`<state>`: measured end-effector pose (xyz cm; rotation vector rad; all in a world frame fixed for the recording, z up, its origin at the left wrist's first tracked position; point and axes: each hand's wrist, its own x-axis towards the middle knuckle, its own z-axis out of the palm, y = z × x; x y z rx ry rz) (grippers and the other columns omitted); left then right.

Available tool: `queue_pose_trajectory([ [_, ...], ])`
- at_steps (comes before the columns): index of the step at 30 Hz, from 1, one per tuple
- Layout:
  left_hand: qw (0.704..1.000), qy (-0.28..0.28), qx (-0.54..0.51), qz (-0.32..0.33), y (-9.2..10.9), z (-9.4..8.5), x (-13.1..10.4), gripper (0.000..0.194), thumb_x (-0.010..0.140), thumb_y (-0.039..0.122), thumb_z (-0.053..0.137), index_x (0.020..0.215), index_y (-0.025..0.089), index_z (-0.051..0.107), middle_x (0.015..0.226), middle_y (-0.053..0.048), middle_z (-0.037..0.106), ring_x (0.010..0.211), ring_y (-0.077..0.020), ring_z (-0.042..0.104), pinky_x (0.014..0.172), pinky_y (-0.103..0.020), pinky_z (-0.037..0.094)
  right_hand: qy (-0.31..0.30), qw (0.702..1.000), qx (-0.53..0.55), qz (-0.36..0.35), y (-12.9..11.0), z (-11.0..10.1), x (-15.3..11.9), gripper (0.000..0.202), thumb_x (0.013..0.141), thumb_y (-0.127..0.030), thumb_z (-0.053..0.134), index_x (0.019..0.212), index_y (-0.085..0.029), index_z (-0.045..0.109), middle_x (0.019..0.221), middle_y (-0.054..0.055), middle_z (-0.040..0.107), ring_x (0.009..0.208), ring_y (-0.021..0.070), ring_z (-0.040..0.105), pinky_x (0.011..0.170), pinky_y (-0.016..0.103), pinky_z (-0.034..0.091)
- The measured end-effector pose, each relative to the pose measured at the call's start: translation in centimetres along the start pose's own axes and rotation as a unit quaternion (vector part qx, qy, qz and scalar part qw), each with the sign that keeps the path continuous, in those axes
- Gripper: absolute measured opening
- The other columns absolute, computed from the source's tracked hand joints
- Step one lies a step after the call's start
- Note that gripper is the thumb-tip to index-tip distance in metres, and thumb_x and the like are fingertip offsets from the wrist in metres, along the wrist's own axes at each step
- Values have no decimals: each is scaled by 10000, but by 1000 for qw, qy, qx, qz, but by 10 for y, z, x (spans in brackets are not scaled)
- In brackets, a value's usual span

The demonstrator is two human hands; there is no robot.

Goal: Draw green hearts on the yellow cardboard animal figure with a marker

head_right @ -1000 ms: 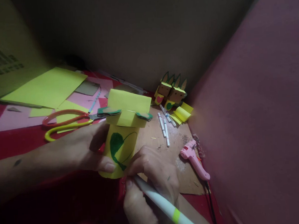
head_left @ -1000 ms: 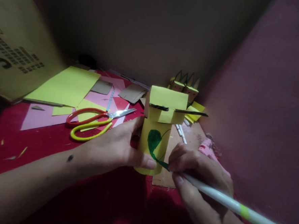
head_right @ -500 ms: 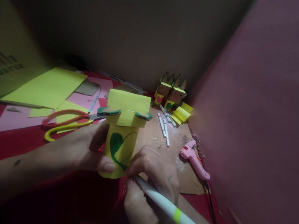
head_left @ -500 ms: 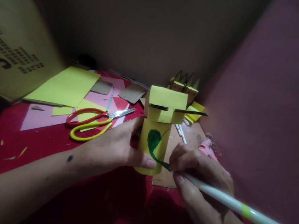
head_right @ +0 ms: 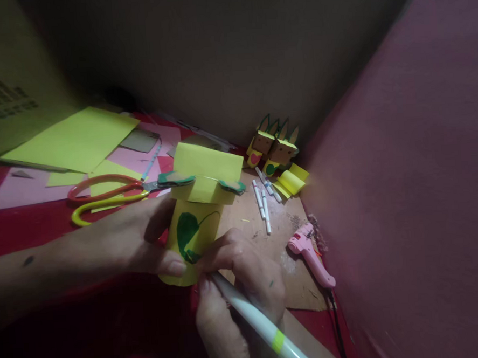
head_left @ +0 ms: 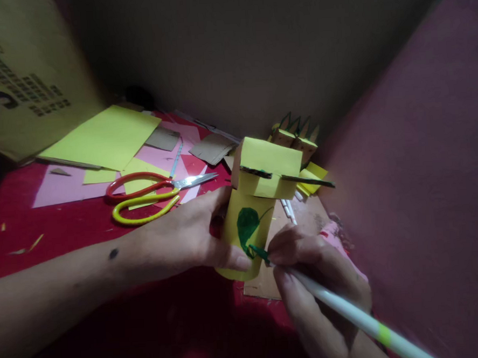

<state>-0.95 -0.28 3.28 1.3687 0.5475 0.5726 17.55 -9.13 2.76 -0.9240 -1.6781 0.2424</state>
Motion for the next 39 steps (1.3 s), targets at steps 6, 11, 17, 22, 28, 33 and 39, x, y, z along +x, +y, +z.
queue_pose_trajectory([
  [6,1000,-2,3,0,-4,-2,1,647,701,222,943,1274,253,645,1210,-22,751,1112,-286,706,834,-325,569,-35,999,1,4,1,-4,-1,233,846,-11,606,927,-219,673,794,-12,696,695,111,707,660,227,579],
  [11,1000,-2,9,4,-5,-3,1,665,701,200,943,1289,262,641,1165,-12,753,1119,-284,701,856,-335,571,-43,999,-22,9,-3,-6,0,195,833,-29,612,857,-218,648,747,-23,689,651,112,703,620,215,578],
  [17,1000,-2,-3,8,-5,-2,1,654,703,209,945,1281,260,644,1205,-27,752,1140,-303,707,878,-362,578,-51,997,-55,16,-5,-6,0,203,794,-15,570,804,-214,609,710,-23,648,597,122,659,565,239,554],
  [22,1000,3,5,-10,-3,-2,0,670,694,229,952,1288,269,644,1152,-21,765,1124,-307,713,877,-376,579,-45,998,-48,10,-5,-6,-1,192,785,-26,560,782,-217,576,671,-25,602,564,129,624,527,248,524],
  [28,1000,2,11,-15,0,-2,0,673,690,219,947,1290,289,651,1127,3,770,1120,-295,716,862,-359,577,-42,998,-46,18,-6,-7,3,202,785,-17,556,737,-212,579,623,-30,580,538,125,611,522,238,516],
  [33,1000,6,3,-16,-2,-2,-1,678,701,227,949,1306,291,649,1154,-2,764,1112,-290,718,865,-361,587,-37,999,-24,23,-6,-7,1,216,772,-5,563,747,-216,598,644,-31,604,555,119,616,537,231,512],
  [39,1000,-5,0,1,-4,-3,2,668,698,232,964,1290,281,657,1160,-4,762,1114,-285,722,882,-362,585,-9,1000,1,13,-1,-2,0,215,786,-17,599,786,-231,616,674,-49,619,609,108,653,564,206,521],
])
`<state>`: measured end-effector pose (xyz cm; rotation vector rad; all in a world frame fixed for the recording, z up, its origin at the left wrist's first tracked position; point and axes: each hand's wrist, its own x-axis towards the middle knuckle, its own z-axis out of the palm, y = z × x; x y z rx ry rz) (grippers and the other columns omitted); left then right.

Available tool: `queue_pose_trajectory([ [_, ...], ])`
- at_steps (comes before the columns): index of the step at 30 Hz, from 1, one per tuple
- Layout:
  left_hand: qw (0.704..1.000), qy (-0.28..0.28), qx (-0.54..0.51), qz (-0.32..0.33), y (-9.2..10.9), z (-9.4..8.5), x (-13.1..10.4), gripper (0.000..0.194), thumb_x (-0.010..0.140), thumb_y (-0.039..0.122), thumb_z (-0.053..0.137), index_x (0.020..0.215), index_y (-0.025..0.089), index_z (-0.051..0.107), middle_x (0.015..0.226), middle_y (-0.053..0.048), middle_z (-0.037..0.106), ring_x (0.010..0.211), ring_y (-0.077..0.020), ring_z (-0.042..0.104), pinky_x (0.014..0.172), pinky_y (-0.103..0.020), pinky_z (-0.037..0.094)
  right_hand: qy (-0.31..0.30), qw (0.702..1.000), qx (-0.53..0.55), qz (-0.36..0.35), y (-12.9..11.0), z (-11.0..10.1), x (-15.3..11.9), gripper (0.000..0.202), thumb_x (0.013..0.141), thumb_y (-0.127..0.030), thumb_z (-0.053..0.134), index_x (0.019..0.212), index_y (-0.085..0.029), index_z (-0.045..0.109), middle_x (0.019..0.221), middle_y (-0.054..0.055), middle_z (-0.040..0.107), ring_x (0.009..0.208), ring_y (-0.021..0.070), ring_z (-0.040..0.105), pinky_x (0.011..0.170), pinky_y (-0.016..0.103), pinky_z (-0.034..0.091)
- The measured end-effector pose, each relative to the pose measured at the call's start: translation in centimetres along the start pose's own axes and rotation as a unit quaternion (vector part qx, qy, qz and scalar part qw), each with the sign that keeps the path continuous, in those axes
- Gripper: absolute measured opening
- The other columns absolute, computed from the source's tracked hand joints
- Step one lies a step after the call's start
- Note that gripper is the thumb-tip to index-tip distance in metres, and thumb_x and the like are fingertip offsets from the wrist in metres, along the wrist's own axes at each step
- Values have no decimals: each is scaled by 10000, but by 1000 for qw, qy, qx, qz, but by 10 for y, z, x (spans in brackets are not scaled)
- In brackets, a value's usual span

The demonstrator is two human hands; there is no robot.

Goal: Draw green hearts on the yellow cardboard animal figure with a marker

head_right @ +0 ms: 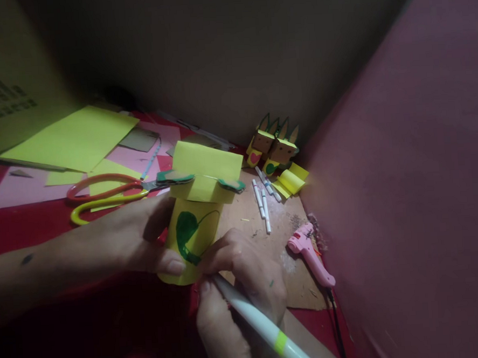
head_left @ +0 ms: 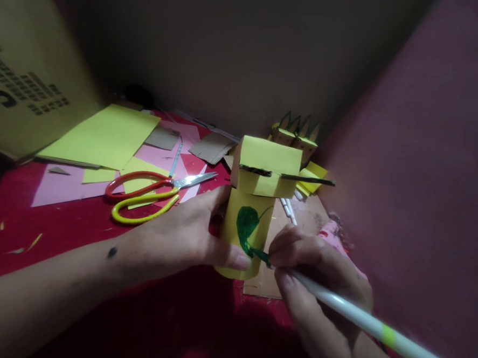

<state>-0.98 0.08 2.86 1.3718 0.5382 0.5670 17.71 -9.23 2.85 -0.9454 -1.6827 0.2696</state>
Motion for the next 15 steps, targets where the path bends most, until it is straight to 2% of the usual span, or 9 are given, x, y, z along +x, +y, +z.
queue_pose_trajectory([
  [6,1000,2,-2,-7,4,2,-2,622,711,180,932,1265,258,658,1201,-23,757,1115,-282,717,862,-343,580,15,1000,14,-14,0,5,2,213,816,-20,607,831,-230,636,716,-52,650,589,79,639,587,200,530],
  [11,1000,-12,-10,-8,3,2,-3,641,707,216,936,1273,250,637,1225,-42,752,1152,-308,703,850,-355,565,5,1000,3,-12,-1,2,3,205,776,-28,602,806,-226,647,673,-31,628,617,134,673,542,228,525],
  [15,1000,-9,-1,-5,1,1,-1,679,708,239,944,1307,256,625,1179,-38,761,1159,-319,703,918,-403,558,-14,999,-40,2,-5,-1,3,212,759,-13,571,774,-218,622,670,-21,633,593,140,660,555,254,549],
])
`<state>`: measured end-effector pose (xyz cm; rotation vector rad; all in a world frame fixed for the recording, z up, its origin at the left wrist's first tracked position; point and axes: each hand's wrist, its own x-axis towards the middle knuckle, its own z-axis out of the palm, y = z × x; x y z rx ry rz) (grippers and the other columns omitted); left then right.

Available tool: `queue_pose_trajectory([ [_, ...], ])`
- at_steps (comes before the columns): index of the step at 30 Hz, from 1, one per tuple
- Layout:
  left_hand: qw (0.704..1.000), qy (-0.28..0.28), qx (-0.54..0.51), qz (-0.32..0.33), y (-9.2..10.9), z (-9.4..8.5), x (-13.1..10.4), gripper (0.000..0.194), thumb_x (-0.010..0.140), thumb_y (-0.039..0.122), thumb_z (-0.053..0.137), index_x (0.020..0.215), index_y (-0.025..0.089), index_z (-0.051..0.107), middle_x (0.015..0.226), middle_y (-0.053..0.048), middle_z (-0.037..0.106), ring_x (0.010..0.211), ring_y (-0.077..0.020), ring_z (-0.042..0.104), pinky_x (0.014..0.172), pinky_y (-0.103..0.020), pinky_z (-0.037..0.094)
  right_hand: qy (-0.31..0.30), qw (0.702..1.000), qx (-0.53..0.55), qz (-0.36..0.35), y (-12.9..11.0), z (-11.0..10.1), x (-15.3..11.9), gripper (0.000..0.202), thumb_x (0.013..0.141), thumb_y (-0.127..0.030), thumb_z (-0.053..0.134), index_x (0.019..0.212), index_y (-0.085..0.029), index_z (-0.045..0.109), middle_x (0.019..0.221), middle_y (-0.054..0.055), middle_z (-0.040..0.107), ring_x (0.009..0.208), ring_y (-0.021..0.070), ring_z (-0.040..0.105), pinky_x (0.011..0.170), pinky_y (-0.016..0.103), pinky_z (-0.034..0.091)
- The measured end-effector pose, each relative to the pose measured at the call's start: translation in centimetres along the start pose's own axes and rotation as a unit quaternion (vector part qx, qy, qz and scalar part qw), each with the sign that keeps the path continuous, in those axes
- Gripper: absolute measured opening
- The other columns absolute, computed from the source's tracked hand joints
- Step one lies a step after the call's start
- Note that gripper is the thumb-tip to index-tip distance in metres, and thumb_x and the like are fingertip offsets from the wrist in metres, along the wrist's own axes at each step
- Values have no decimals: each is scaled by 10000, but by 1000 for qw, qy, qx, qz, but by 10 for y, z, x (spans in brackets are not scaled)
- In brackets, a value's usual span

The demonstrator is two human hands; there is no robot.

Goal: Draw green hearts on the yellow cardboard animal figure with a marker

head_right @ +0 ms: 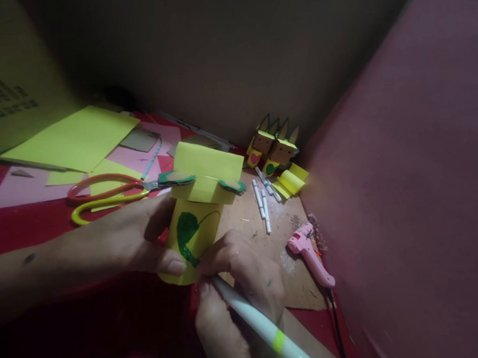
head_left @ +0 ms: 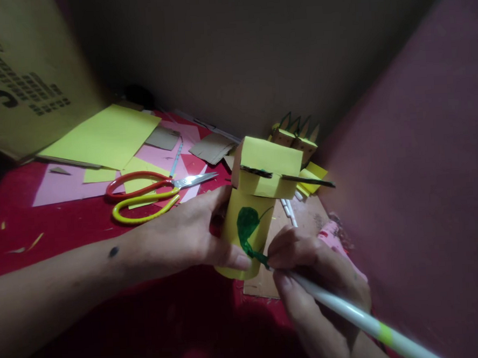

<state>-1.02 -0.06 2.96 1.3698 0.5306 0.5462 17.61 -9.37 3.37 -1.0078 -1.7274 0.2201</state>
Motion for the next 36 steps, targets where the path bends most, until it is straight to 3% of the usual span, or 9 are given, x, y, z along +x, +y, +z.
queue_pose_trajectory([
  [6,1000,15,-16,0,2,4,-1,710,672,220,944,1311,267,637,1212,-26,764,1158,-326,711,909,-390,567,-18,1000,-19,9,-3,-4,0,184,770,-35,561,757,-212,607,666,-8,637,553,137,635,512,252,516],
  [19,999,15,-27,-13,9,6,-3,638,683,169,925,1252,243,646,1174,-29,769,1136,-308,713,892,-377,560,13,999,38,-8,2,1,-3,221,784,-12,588,792,-229,630,670,-42,629,543,101,614,544,227,528],
  [28,1000,9,-12,18,-2,2,1,640,683,208,937,1256,258,655,1212,-37,774,1115,-325,722,873,-375,564,-10,999,47,-6,5,3,-4,219,836,-42,589,912,-232,668,749,-22,670,626,117,657,588,248,537],
  [36,1000,25,-6,-14,5,5,-3,679,673,232,935,1277,254,627,1121,-32,768,1153,-329,708,854,-369,582,7,1000,7,4,3,-1,-4,210,769,-25,597,787,-233,622,708,-39,654,584,106,629,543,223,509],
])
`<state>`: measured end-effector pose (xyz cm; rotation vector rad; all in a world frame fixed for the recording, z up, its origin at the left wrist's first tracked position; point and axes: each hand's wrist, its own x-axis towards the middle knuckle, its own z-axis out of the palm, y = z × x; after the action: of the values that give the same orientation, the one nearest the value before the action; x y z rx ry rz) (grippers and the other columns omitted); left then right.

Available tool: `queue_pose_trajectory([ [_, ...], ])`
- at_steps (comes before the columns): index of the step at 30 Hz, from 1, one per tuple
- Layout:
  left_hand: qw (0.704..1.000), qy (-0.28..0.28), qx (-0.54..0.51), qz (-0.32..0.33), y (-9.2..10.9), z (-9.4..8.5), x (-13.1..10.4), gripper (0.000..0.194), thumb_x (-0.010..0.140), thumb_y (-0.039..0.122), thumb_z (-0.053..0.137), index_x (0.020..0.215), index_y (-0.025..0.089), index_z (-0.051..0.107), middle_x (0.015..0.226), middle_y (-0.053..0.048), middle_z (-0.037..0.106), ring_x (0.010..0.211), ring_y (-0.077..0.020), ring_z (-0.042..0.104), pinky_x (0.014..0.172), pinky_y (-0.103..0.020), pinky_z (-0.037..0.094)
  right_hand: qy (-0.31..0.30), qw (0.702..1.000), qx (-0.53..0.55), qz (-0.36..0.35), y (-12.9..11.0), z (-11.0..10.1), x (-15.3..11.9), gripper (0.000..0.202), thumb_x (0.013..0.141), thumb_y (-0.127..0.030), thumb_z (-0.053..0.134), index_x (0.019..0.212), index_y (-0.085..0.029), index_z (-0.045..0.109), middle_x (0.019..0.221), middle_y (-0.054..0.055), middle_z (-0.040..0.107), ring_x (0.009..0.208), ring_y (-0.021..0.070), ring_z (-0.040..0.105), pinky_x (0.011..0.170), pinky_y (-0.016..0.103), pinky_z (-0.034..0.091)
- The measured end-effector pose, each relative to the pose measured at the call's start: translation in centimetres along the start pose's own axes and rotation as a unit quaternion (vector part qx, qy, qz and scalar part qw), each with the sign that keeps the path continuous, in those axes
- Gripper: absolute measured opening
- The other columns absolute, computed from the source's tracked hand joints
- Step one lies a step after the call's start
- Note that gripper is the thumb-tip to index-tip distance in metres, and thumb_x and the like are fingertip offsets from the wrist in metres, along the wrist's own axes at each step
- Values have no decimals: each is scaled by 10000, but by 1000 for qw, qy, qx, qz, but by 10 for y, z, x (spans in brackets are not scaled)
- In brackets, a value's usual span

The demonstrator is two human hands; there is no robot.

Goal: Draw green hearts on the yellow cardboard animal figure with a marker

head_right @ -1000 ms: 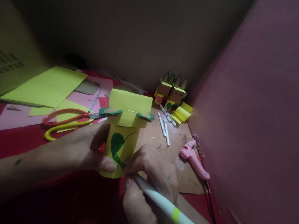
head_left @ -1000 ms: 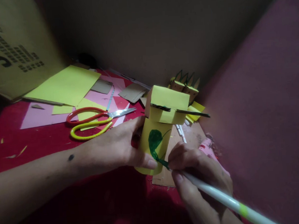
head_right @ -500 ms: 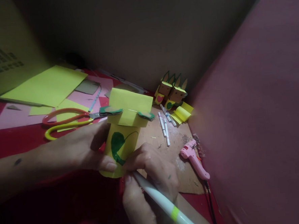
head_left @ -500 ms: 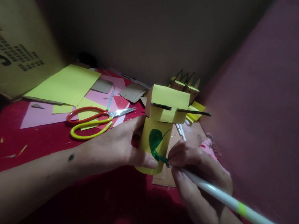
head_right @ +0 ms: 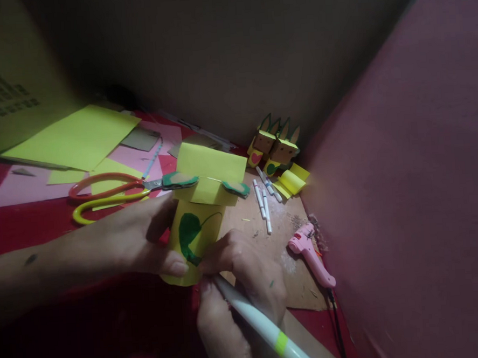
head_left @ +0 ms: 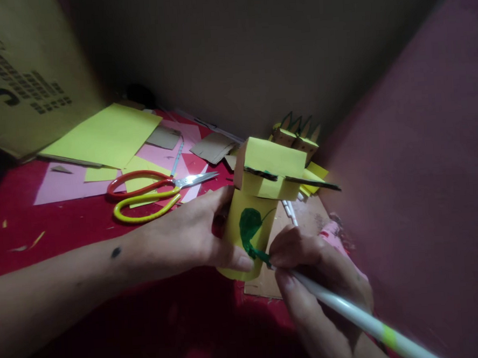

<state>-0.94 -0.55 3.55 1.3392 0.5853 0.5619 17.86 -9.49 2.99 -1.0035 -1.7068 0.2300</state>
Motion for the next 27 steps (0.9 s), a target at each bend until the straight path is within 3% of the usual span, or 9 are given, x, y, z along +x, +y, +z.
queue_pose_trajectory([
  [4,1000,1,-2,3,1,0,0,683,669,222,925,1284,257,630,1142,-44,763,1149,-339,707,858,-387,582,-23,999,-25,14,-4,-5,1,181,775,-41,595,784,-221,609,727,-5,665,584,129,634,528,251,497],
  [8,1000,6,12,-1,0,-1,0,693,657,203,922,1282,259,629,1147,-39,760,1149,-339,703,877,-394,573,-8,1000,-19,7,-6,2,0,201,770,-33,553,756,-228,598,671,-13,636,562,140,625,511,264,482],
  [11,1000,-9,9,1,-1,-1,2,660,665,202,920,1257,252,632,1136,-38,755,1142,-335,697,860,-386,567,81,996,10,23,-3,12,-5,191,785,-54,524,767,-234,586,667,-29,579,570,127,582,518,266,444],
  [13,1000,-18,-6,4,-1,-1,2,615,673,212,923,1218,246,638,1129,-38,758,1136,-333,698,872,-394,562,97,994,24,32,-1,17,-8,184,776,-56,548,778,-235,593,689,-31,596,591,121,589,523,256,442],
  [20,1000,2,1,7,0,1,0,526,668,220,927,1115,243,651,1065,-21,752,1100,-321,696,827,-371,548,97,994,34,30,1,21,-10,189,798,-58,589,818,-236,649,736,-32,645,647,110,622,576,239,484],
  [27,1000,13,21,4,-1,0,0,631,650,221,927,1216,255,650,1166,-23,746,1138,-320,683,816,-353,544,44,998,25,27,0,9,-8,232,806,-26,591,857,-240,664,756,-24,660,658,119,642,575,233,510],
])
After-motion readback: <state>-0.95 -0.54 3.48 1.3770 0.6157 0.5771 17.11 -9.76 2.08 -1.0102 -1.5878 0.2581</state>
